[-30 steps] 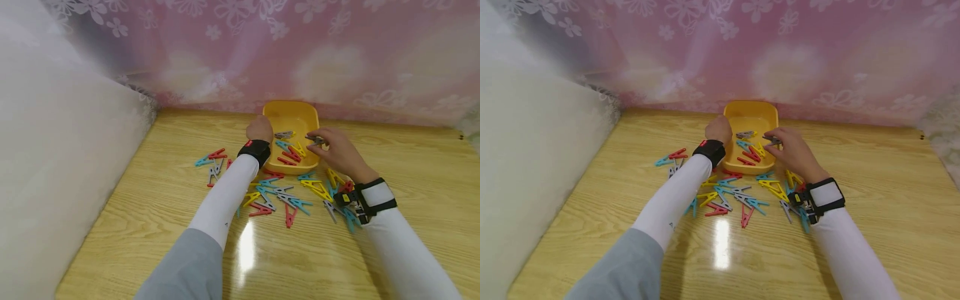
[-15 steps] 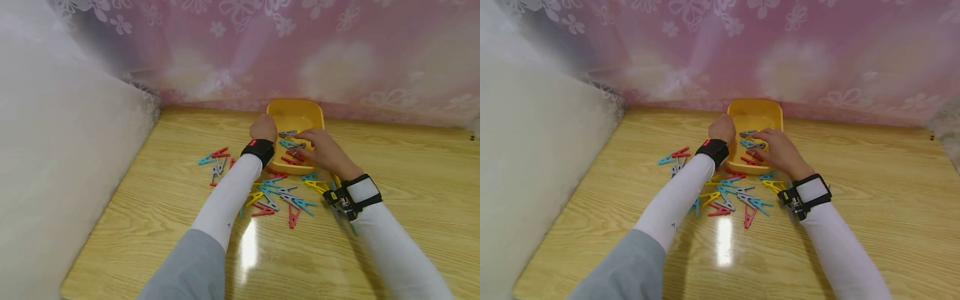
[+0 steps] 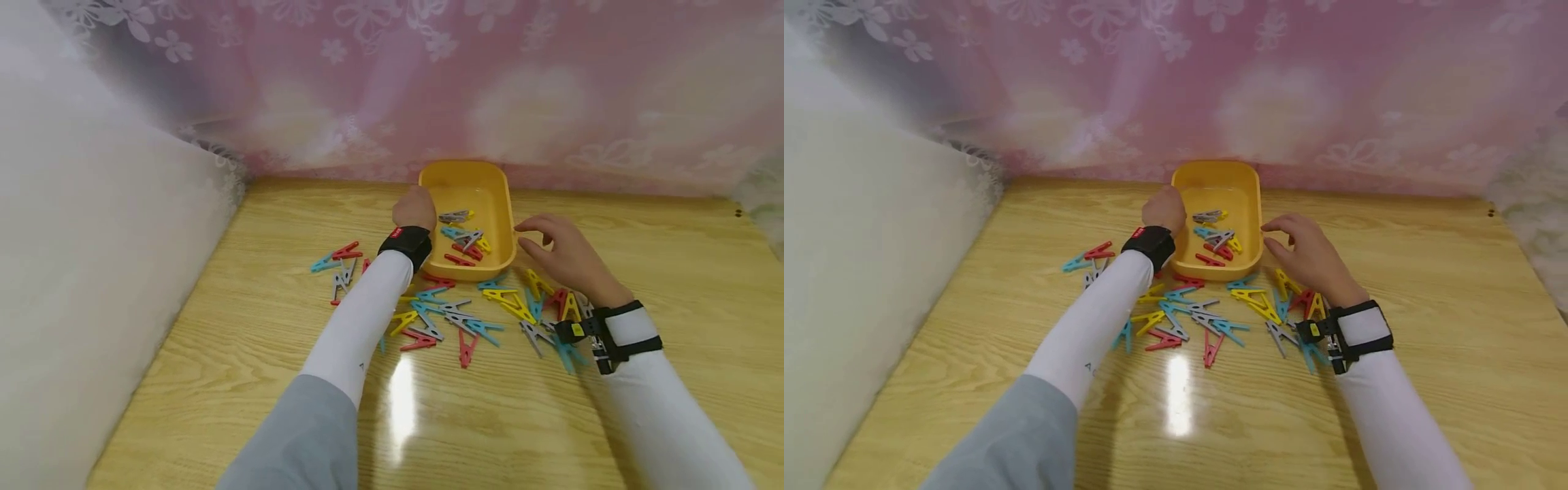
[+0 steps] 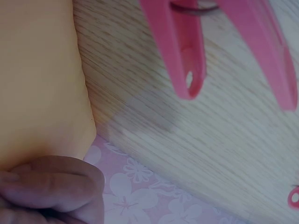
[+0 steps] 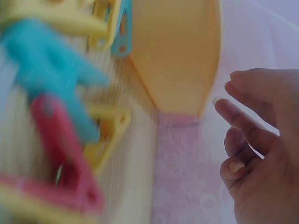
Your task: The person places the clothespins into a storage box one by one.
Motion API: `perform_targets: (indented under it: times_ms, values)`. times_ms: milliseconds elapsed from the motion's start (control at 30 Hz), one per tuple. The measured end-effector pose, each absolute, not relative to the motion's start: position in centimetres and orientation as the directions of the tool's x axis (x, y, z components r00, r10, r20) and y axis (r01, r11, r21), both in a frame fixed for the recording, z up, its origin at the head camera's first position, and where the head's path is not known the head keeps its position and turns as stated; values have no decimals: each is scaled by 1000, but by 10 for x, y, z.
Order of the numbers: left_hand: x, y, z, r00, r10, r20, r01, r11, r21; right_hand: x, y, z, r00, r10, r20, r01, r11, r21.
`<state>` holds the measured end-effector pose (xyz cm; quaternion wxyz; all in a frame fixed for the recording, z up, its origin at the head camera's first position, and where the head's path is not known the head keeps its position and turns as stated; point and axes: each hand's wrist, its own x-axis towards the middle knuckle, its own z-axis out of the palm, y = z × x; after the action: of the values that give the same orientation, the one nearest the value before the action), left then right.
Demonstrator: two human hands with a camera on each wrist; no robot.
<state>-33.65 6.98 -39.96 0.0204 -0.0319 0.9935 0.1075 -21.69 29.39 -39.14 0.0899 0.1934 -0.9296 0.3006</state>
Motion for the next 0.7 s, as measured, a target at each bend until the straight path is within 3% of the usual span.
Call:
perform_targets:
  times_ms: [333,700]
  values:
    - [-335,64,-400,-997,-47,-61,-59,975,214,-184,335,-400,-948,-249,199,-317,805,-501]
    - [-337,64,-402,-999,-35,-33,-42,972,232,-156,365,-412,-988,-59,-146,26,854,-519]
